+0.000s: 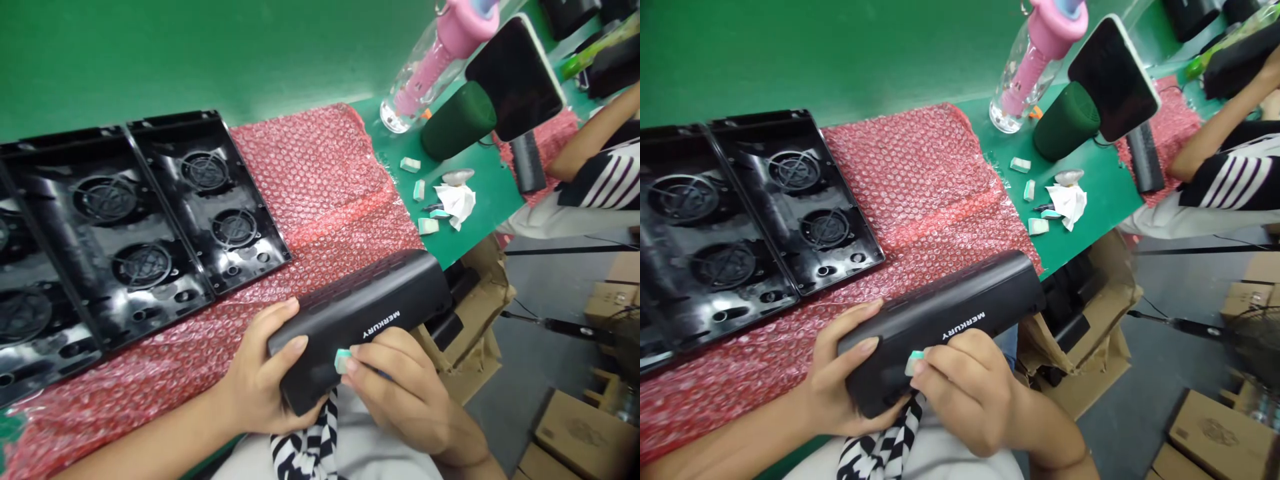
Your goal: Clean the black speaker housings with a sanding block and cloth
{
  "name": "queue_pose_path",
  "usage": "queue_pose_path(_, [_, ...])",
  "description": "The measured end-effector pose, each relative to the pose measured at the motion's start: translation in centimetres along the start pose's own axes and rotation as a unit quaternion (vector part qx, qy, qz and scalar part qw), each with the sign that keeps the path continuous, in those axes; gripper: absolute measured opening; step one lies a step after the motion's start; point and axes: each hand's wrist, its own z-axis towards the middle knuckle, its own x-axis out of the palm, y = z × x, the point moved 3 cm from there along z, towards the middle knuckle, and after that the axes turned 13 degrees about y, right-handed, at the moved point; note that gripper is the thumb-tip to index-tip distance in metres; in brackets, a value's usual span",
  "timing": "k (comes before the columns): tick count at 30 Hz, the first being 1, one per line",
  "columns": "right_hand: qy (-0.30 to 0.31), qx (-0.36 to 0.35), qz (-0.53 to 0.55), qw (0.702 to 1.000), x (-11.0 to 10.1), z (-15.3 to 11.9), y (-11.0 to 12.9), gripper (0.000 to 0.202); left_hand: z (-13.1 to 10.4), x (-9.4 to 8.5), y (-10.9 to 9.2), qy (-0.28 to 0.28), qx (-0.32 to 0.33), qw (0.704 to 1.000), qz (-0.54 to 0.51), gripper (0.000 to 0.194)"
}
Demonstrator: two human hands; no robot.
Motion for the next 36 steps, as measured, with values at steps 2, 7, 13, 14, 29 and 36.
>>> queue_pose_path(2, [-0.004,0.012,-0.039,0.999,0.4,0.6,0.3,0.013,0.1,0.0,0.0,0.001,0.004,1.0,0.011,0.099])
queue_pose_path(7, [-0.003,-0.034,-0.021,0.999,0.7,2.0,0.7,0.017,-0.1,0.1,0.1,0.006,0.019,1.0,0.013,0.093])
queue_pose_path(13, [0.0,-0.002,-0.032,0.999,0.2,3.1,0.0,0.02,-0.1,-0.1,0.0,0.009,0.014,1.0,0.017,0.094])
queue_pose_path(14, [-0.011,-0.027,-0.016,0.999,0.1,3.1,0.1,0.022,-0.1,-0.1,0.0,0.009,0.015,1.0,0.015,0.091])
queue_pose_path(29, [-0.031,0.055,-0.072,0.995,0.5,3.6,1.2,0.019,-0.8,0.5,0.1,-0.002,-0.001,1.0,-0.016,0.09])
queue_pose_path(36, [-0.039,0.084,-0.089,0.992,1.7,3.4,1.4,0.022,-0.6,0.7,0.2,-0.008,-0.009,1.0,-0.026,0.091])
